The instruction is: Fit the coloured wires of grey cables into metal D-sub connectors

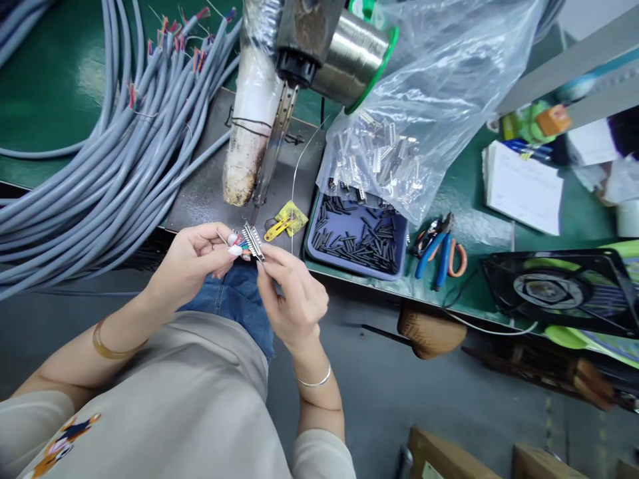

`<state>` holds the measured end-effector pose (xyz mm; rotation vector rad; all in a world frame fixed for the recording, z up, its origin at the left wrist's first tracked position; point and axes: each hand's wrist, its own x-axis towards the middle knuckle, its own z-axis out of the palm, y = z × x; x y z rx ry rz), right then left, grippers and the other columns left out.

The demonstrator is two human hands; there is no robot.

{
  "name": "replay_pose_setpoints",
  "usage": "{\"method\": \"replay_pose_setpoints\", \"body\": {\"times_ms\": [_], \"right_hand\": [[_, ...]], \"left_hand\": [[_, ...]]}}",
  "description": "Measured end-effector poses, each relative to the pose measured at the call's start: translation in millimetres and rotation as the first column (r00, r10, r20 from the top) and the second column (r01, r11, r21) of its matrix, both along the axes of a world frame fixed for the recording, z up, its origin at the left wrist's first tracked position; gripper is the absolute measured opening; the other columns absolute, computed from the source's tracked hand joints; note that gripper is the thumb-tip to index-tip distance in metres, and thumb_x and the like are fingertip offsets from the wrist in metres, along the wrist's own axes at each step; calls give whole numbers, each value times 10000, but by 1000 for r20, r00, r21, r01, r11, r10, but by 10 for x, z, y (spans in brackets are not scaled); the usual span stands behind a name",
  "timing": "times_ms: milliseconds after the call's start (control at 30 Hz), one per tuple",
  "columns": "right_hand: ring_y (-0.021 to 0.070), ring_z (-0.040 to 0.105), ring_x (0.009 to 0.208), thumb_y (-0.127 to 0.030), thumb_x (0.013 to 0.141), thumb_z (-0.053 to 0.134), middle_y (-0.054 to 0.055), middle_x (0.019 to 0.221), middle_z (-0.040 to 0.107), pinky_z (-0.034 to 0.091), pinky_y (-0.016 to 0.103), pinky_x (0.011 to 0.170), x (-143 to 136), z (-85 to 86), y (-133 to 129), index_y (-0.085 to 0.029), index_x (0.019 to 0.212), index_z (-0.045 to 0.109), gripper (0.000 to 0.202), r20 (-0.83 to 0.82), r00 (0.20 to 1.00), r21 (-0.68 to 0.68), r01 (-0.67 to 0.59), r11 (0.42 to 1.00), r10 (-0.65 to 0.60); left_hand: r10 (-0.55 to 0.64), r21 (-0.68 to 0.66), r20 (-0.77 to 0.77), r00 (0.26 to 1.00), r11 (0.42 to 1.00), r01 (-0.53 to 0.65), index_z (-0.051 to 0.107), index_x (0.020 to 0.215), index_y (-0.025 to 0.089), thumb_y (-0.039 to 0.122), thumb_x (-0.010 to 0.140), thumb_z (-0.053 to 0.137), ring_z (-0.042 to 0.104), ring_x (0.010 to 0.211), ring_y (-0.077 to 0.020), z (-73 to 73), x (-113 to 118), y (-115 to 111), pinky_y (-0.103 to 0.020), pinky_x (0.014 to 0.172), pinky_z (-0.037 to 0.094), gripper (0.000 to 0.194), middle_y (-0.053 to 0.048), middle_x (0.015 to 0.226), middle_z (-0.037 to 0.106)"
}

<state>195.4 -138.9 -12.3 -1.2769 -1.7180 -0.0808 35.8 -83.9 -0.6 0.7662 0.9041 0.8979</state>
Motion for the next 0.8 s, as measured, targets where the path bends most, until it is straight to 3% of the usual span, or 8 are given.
{"method": "replay_pose_setpoints", "body": {"times_ms": [267,533,800], "right_hand": [[157,791,864,-46,861,697,56,1028,819,633,260,747,-46,-28,121,-232,885,592,215,12,1000,-7,-10,1000,10],[146,783,826,-67,875,686,35,1020,816,623,259,730,-34,-2,203,-240,873,566,211,-1,1000,17,-1,1000,1],[146,783,837,-54,860,708,38,1000,816,619,242,749,-9,-17,233,-224,889,594,207,-26,1000,23,-18,1000,18]], "left_hand": [[109,46,-47,993,993,-107,636,688,148,198,646,831,400,406,-30,13,71,59,-153,399,305,206,63,489,528],[147,121,-102,984,984,-134,599,696,172,185,696,770,379,385,-31,50,118,106,-154,389,291,171,83,460,479],[177,193,-37,984,967,-167,598,712,163,155,726,766,386,387,-17,17,149,107,-140,389,299,169,85,502,509]]}}
